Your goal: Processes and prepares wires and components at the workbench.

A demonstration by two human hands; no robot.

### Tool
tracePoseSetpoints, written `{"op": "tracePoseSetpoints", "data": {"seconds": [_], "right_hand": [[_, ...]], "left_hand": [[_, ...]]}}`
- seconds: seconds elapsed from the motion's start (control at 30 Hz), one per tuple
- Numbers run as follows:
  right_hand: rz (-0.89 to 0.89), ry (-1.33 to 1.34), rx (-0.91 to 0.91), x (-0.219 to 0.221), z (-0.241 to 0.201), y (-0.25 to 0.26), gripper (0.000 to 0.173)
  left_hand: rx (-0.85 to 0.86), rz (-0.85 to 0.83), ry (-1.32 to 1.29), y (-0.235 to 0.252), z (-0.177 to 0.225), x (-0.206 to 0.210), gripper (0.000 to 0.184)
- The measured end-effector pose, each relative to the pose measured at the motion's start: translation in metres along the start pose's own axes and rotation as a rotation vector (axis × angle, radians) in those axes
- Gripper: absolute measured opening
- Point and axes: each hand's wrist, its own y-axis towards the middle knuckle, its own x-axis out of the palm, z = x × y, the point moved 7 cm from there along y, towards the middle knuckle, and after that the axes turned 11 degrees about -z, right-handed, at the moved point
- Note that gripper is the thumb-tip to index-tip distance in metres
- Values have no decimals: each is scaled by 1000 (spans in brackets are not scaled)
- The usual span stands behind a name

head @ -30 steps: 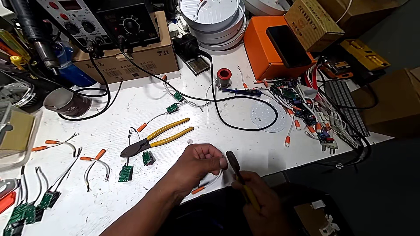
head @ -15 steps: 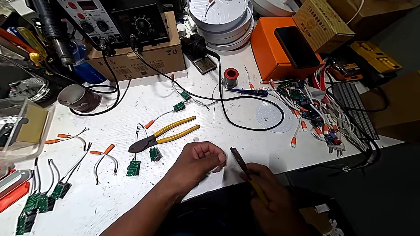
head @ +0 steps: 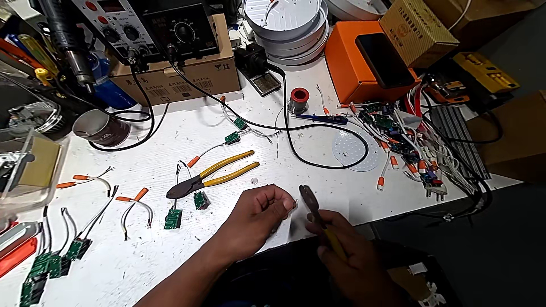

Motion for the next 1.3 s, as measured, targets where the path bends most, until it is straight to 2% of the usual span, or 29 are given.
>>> {"op": "tracePoseSetpoints", "data": {"seconds": [0.07, 0.13, 0.27, 0.4, 0.57, 0.67, 0.77, 0.9, 1.3], "right_hand": [[70, 69, -71, -3, -4, 5, 23], [127, 119, -134, -6, -12, 12, 23], [123, 154, -204, -7, -24, 30, 18], [123, 159, -213, -7, -25, 35, 17], [133, 176, -159, -2, -22, 38, 23], [161, 195, -141, -3, -17, 35, 21], [113, 146, -128, -2, -15, 30, 12], [20, 57, -62, 7, -15, 23, 31], [-124, 57, 50, 22, -12, 16, 52]], "left_hand": [[-7, -52, -25, 0, -1, 3, 16], [-20, -141, -66, 0, -3, 9, 16], [-56, -222, -142, -1, -4, 16, 15], [-13, -159, -90, -4, 1, 11, 11], [143, 50, 33, -7, 11, 7, 8], [113, 137, -39, -7, 8, -3, 11], [86, 143, -149, -7, 2, -8, 11], [81, 198, -226, -6, 1, -9, 13], [131, 291, -164, -1, 13, -9, 12]]}}
